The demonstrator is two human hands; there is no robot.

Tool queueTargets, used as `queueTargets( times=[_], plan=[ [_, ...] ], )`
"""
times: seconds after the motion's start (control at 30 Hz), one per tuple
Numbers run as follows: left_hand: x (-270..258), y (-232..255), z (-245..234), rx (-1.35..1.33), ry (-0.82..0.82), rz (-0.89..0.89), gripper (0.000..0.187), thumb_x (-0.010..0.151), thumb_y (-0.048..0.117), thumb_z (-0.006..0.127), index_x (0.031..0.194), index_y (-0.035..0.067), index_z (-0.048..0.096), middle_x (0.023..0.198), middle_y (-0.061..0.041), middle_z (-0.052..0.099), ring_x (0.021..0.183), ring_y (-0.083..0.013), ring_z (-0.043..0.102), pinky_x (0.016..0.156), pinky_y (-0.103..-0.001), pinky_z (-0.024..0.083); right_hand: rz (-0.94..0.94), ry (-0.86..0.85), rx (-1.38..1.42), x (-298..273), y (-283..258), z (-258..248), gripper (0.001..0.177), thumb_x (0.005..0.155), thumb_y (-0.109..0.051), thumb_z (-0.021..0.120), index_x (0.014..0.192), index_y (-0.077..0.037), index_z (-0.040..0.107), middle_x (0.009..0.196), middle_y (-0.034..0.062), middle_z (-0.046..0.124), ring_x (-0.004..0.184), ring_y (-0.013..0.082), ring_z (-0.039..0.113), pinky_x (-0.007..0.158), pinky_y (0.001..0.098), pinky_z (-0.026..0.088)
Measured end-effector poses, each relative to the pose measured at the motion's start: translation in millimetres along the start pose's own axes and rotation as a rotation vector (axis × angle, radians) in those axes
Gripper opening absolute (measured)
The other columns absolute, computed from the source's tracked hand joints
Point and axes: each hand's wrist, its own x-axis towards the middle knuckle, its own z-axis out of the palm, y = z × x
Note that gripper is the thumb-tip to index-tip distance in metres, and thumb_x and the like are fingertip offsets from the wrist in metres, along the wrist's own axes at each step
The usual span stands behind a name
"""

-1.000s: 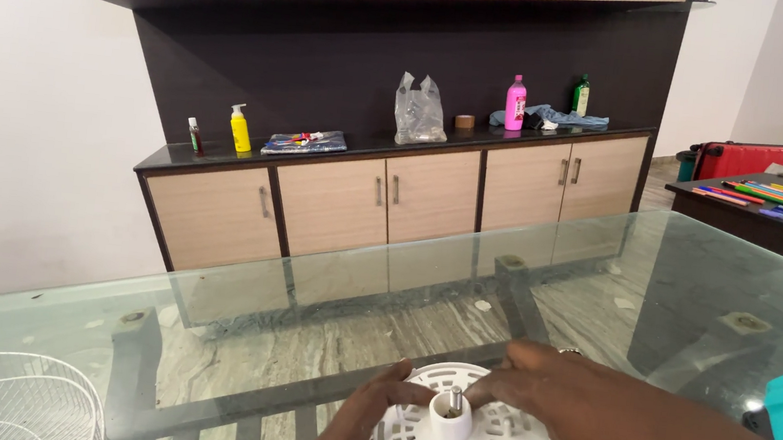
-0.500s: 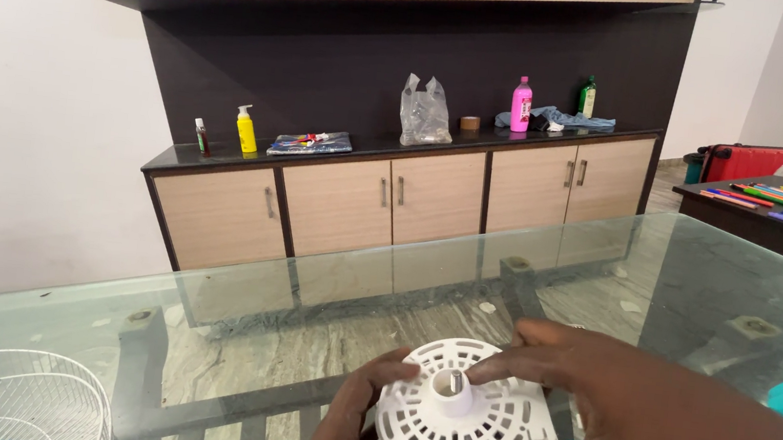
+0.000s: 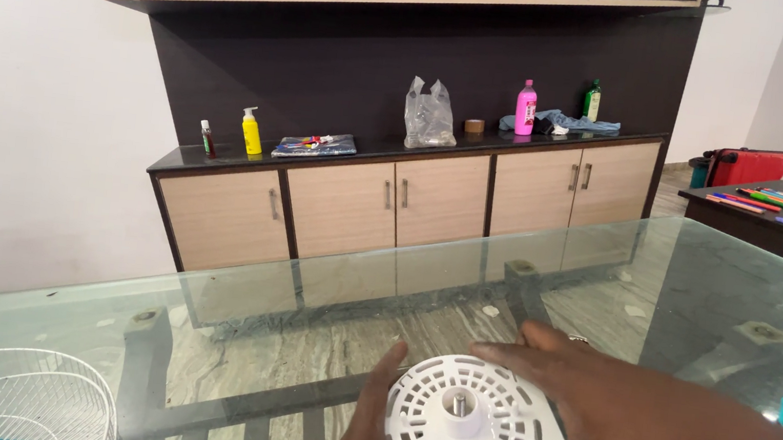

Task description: The person removes the rear grille and motor housing from a teal electric fan, then repeatedly handles the motor shaft and rear cap. The fan cage and base remain on the table while the person works on the motor assembly.

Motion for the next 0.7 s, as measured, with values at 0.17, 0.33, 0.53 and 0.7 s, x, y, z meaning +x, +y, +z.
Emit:
queueTargets(
  times=[0.17,0.33,0.53,0.7],
  plan=[
    [9,-1,-11,0.075,0.001,-0.050,0.125,0.061,0.035,0.098,0.159,0.015,0.023,0.146,-0.019,0.055,0.139,-0.0304,0.056,0.120,-0.045,0.038,0.156,0.015,-0.091,-5,0,0,0.131,0.052,-0.078,0.081,0.164,-0.035,0.028,0.168,0.0124,0.019,0.159,0.0329,0.012,0.125,0.0480,0.026],
    [15,2,-9,0.177,0.013,-0.143,0.128,0.061,0.033,0.098,0.161,0.017,0.019,0.146,-0.018,0.055,0.139,-0.0294,0.056,0.122,-0.044,0.037,0.138,0.016,-0.016,-9,5,-2,0.131,0.052,-0.077,0.081,0.163,-0.032,0.029,0.166,0.0070,0.030,0.160,0.0306,0.011,0.124,0.0484,0.025],
    [15,9,-1,0.269,0.057,-0.252,0.112,0.071,0.035,0.087,0.162,0.023,0.023,0.147,-0.014,0.059,0.137,-0.0254,0.060,0.120,-0.038,0.041,0.093,-0.016,0.067,-7,10,-5,0.125,0.051,-0.075,0.081,0.159,-0.030,0.037,0.152,0.0019,0.046,0.151,0.0257,0.033,0.120,0.0486,0.032],
    [18,8,5,0.235,0.072,-0.195,0.107,0.073,0.034,0.084,0.161,0.022,0.024,0.146,-0.014,0.060,0.136,-0.0251,0.061,0.119,-0.038,0.043,0.265,-0.057,-0.007,-11,1,-10,0.126,0.053,-0.072,0.080,0.161,-0.035,0.024,0.168,0.0021,0.025,0.160,0.0229,0.020,0.127,0.0472,0.030]
  ],
)
